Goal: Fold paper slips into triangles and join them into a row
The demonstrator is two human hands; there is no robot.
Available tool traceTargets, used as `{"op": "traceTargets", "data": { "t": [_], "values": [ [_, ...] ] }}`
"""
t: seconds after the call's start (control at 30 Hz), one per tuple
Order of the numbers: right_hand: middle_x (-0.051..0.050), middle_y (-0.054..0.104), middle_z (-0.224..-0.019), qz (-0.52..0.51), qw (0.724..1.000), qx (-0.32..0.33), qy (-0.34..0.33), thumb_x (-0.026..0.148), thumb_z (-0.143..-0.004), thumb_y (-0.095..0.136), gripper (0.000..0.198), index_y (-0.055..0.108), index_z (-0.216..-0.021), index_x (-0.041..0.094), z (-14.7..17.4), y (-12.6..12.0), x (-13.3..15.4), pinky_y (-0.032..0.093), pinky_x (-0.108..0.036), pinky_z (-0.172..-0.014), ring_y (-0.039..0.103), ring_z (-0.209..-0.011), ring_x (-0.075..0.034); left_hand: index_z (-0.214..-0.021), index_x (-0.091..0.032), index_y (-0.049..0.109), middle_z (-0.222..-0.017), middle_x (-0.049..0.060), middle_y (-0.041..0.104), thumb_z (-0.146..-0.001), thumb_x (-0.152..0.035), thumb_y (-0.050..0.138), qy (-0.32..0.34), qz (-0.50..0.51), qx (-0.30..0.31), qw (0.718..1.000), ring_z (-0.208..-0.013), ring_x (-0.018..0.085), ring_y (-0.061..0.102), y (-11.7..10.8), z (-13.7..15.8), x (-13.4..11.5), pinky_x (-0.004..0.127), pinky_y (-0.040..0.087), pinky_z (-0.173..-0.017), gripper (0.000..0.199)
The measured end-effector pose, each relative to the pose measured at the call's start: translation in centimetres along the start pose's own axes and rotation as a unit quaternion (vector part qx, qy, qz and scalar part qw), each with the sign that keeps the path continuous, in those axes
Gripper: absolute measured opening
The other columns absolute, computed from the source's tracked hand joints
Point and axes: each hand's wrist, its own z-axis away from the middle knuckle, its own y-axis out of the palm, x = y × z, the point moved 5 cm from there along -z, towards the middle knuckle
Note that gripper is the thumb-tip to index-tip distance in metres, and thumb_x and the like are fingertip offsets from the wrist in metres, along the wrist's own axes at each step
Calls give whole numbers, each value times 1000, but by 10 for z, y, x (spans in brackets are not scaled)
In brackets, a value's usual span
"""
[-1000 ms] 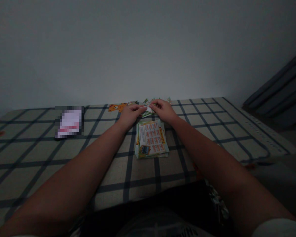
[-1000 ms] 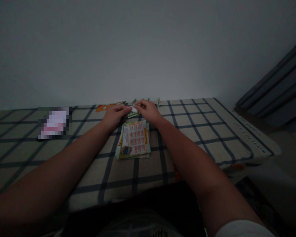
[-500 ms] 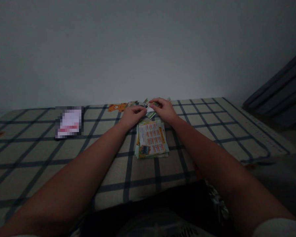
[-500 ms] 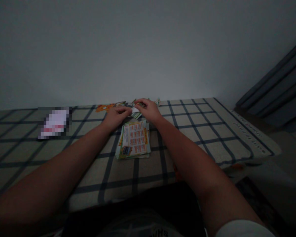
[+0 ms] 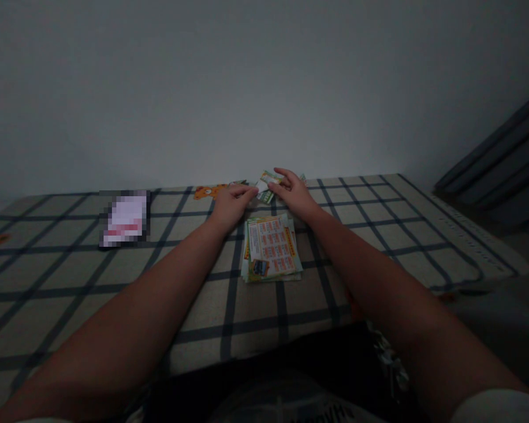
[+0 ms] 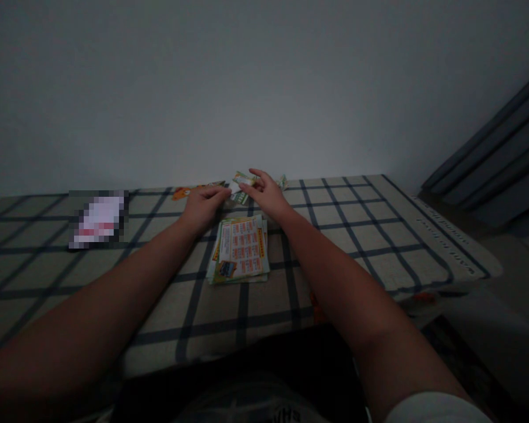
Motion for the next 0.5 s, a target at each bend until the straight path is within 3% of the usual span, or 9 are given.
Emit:
{"op": "traceTargets", "data": {
  "t": [0.13,0.5],
  "values": [
    [-7,71,-114,-31,999,18,26,19,-89,67,57,47,-142,26,0,3,0,58,-34,-82,69,-94,-18,-79,-19,79,-81,5,74,-78,-48,71,-2,13,11,1000,-81,21,63,0,1,-3,33,50,-78,30],
    [-5,73,-109,-62,996,56,23,18,-88,66,57,46,-141,26,2,4,-1,59,-35,-83,70,-93,-19,-76,-18,77,-68,3,66,-74,-44,74,-71,13,33,997,-61,15,52,5,7,3,28,41,-58,27]
  ]
}}
